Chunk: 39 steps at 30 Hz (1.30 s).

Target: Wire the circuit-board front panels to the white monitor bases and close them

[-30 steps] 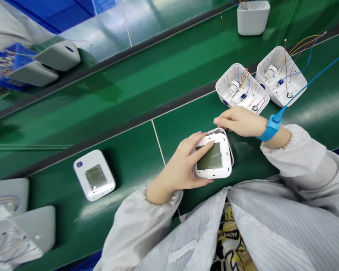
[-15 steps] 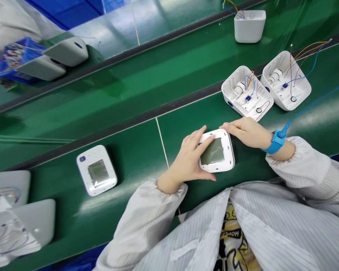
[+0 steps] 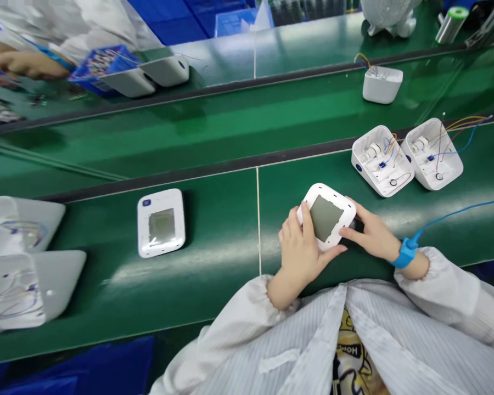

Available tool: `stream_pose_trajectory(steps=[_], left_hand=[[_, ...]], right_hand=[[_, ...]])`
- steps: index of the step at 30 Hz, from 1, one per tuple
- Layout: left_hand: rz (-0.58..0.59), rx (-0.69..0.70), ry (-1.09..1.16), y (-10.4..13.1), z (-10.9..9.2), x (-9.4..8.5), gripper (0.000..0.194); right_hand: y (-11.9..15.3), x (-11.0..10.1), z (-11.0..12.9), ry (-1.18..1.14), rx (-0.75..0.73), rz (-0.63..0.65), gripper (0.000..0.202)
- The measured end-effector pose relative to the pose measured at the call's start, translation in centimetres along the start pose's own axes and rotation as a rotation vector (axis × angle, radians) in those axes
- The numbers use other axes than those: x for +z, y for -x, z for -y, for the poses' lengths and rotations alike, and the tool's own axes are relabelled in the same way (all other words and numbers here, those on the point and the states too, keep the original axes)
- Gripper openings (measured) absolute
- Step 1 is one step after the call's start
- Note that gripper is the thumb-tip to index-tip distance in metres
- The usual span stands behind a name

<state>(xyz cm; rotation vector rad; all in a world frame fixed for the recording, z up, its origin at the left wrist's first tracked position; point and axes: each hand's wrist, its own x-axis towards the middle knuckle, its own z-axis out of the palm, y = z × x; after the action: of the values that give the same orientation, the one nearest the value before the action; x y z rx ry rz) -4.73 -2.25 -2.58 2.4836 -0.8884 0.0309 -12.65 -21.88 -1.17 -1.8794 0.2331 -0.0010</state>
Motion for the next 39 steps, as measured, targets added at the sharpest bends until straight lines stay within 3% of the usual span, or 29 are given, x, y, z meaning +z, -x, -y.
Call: stream_pose_trajectory(steps=[2,5,9,15,19,23,26,31,34,37,39], left_hand=[[0.027,-0.011,0.096,-0.5,0.9,-0.3,0.108],[0.122,-0.026,0.327,-4.2,3.0,-1.2,0.079],[0.152,0.024,0.512,-8.5,3.9,-2.2,0.070],[0.095,-0.087,0.497,-7.6,2.4,-2.2,0.055],[-0.022,-0.152,0.557,-6.7,1.0,-1.3,0.048],[-0.137,-0.230,0.633,-5.9,-0.5,0.1,0.056],[-0.140,-0.232,0.633,-5.8,-0.9,0.6,0.061],[-0.048,-0.181,0.530,-7.7,-0.5,-0.4,0.064],[0.021,-0.014,0.331,-8.4,-0.6,-1.5,0.072],[0.126,0.176,0.159,-6.5,-1.1,-2.3,0.111],[0.181,0.226,0.094,-4.7,-1.2,-2.3,0.134]], right_hand=[[-1.4,-1.1,0.4,-0.096,-0.009,0.151,0.073],[-3.0,-2.4,1.2,-0.132,-0.019,0.257,0.064],[-3.7,-2.6,2.0,-0.141,0.009,0.305,0.063],[-3.6,-2.7,1.9,-0.264,0.086,0.291,0.071],[-3.9,-2.0,1.1,-0.303,0.105,0.101,0.073],[-4.9,-0.1,0.7,-0.068,0.054,-0.358,0.056],[-5.7,0.9,0.6,0.158,-0.010,-0.528,0.058],[-6.3,0.1,1.1,0.316,-0.024,-0.498,0.056],[-5.6,-1.8,2.4,0.597,0.049,-0.415,0.055],[-4.0,-3.4,4.8,0.950,0.120,-0.161,0.054],[-3.2,-3.6,6.5,1.151,0.102,-0.044,0.053]])
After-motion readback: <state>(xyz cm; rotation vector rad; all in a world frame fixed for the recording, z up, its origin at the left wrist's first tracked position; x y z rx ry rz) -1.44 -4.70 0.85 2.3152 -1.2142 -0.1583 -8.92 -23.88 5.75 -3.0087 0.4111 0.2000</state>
